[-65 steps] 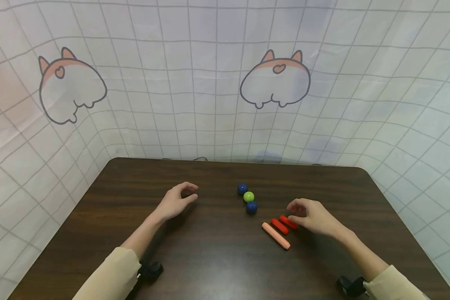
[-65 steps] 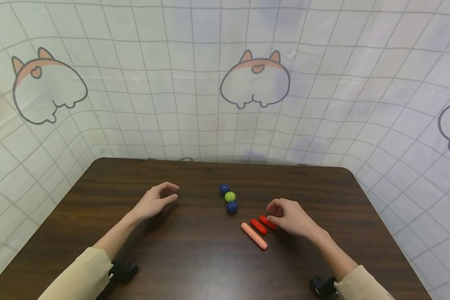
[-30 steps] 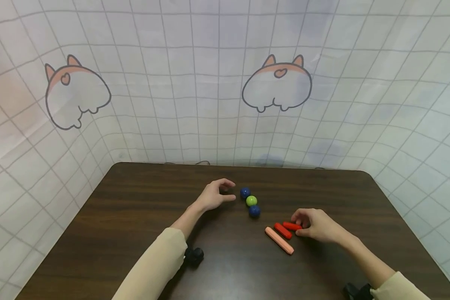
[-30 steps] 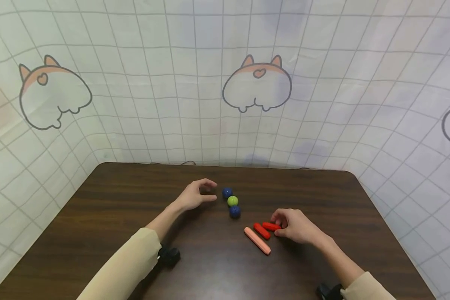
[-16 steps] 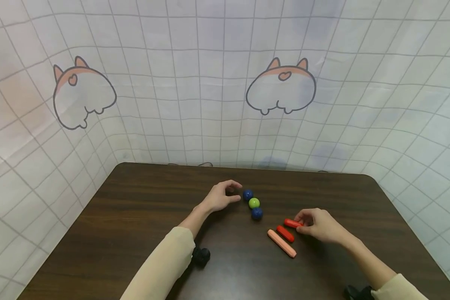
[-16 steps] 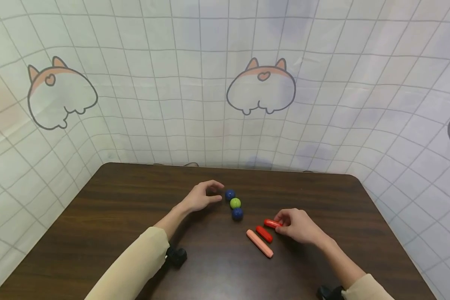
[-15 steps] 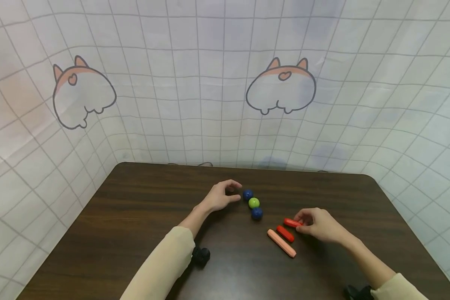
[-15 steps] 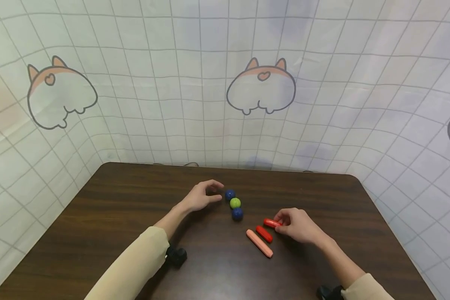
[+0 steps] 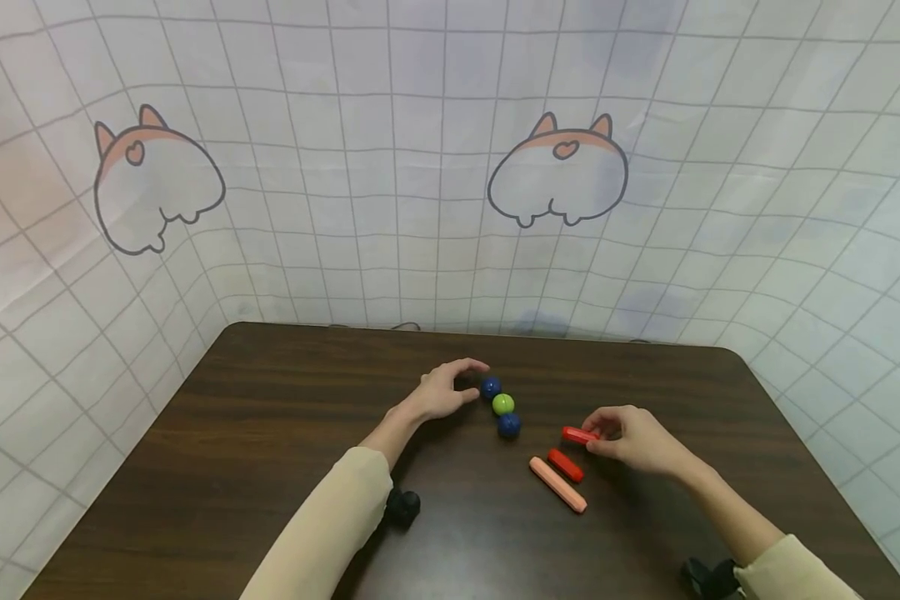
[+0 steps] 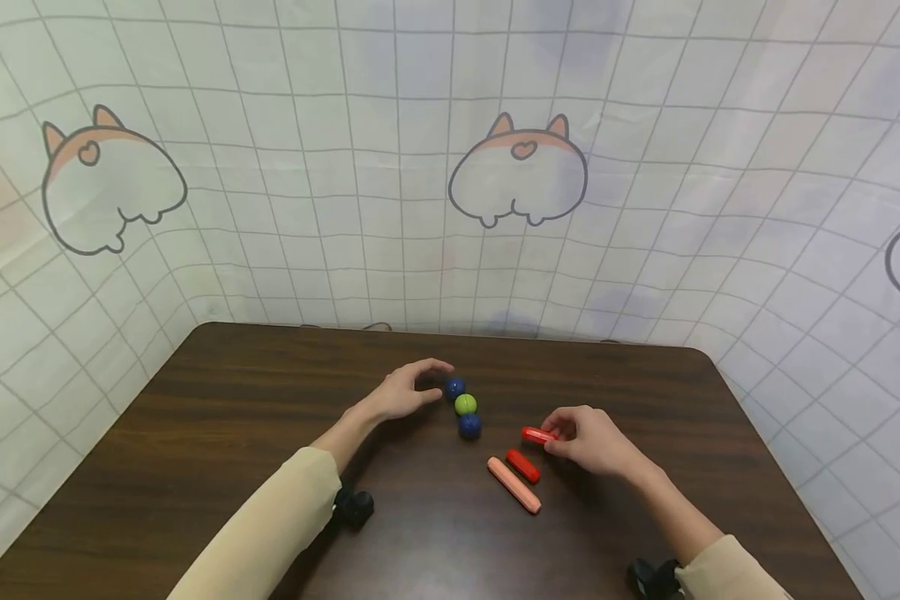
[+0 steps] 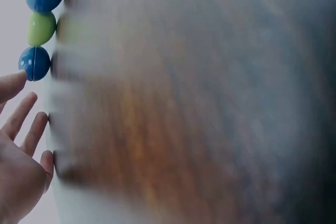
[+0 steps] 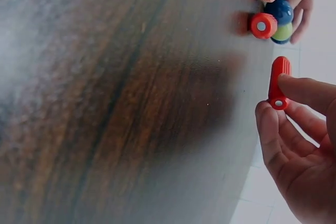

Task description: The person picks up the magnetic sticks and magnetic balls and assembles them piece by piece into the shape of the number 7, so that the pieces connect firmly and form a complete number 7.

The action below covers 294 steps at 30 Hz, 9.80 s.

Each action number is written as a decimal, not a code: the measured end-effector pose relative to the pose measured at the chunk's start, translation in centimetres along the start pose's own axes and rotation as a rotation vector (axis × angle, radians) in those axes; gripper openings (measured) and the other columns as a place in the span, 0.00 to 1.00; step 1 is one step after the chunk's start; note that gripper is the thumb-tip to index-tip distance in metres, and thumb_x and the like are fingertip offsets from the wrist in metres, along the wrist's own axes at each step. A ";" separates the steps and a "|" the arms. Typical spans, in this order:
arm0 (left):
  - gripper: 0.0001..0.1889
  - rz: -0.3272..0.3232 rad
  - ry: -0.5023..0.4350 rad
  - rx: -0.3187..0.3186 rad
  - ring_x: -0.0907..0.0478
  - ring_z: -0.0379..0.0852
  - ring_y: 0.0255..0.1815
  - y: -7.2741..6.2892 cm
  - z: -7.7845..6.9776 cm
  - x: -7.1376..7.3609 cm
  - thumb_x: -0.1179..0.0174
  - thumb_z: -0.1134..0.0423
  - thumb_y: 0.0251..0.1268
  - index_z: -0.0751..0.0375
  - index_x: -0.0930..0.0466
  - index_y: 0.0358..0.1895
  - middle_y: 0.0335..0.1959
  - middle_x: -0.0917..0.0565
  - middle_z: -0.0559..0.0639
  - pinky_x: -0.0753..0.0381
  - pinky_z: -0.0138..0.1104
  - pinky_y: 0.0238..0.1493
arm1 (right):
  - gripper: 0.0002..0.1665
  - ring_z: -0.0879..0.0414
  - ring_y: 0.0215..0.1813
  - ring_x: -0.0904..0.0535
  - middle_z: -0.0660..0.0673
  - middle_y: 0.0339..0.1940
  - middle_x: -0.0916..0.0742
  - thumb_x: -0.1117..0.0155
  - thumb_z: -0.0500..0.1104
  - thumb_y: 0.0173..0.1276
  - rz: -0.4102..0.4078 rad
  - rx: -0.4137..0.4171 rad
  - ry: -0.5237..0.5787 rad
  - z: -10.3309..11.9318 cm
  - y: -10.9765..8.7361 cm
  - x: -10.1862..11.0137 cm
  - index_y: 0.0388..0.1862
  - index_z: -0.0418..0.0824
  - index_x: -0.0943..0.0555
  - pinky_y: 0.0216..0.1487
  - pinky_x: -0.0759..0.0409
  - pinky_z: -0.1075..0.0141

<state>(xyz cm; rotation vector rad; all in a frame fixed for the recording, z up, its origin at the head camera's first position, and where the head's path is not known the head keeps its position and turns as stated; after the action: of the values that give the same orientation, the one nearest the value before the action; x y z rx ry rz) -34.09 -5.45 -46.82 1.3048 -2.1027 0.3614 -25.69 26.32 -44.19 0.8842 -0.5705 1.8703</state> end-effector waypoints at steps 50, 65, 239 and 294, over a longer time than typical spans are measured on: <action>0.14 -0.010 0.024 0.037 0.24 0.43 0.36 -1.8 0.4 1.8 0.29 0.62 0.68 0.59 0.15 0.54 0.35 0.19 0.46 0.24 0.35 0.36 | 0.10 0.55 0.42 0.17 0.52 0.38 0.14 0.28 0.40 0.70 -0.008 0.083 0.051 2.8 3.1 -1.0 0.47 0.43 0.16 0.44 0.19 0.61; 0.14 0.034 0.028 0.000 0.22 0.43 0.40 -4.1 0.1 2.5 0.26 0.66 0.63 0.58 0.16 0.51 0.41 0.17 0.47 0.20 0.36 0.42 | 0.09 0.57 0.42 0.17 0.53 0.38 0.13 0.28 0.40 0.70 0.014 0.171 0.075 5.0 4.2 -1.3 0.47 0.42 0.15 0.45 0.19 0.61; 0.14 0.145 -0.033 -0.025 0.19 0.43 0.42 -8.1 -0.6 2.8 0.26 0.67 0.62 0.59 0.17 0.49 0.43 0.16 0.48 0.17 0.36 0.47 | 0.16 0.53 0.46 0.18 0.47 0.43 0.15 0.27 0.43 0.69 -0.136 -0.033 0.141 7.1 5.2 -5.9 0.49 0.37 0.20 0.50 0.19 0.56; 0.15 0.130 -0.018 -0.064 0.20 0.42 0.41 -7.3 -0.6 1.8 0.26 0.65 0.63 0.59 0.18 0.50 0.41 0.17 0.47 0.18 0.35 0.45 | 0.12 0.51 0.38 0.16 0.46 0.40 0.13 0.36 0.39 0.75 -0.058 -0.053 0.165 5.1 5.0 -3.7 0.52 0.33 0.18 0.37 0.17 0.62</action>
<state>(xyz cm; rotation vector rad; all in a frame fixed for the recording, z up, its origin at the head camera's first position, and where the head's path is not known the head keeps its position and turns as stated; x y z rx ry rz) -28.04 -9.78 -45.88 1.1425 -2.2019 0.3360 -27.41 18.46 -43.94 0.6972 -0.4857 1.8468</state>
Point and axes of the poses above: each hand's wrist, its own y-axis towards the middle knuckle, its own x-axis out of the back of the hand, z = x × y, the point moved 3 cm from there along y, towards the middle knuckle
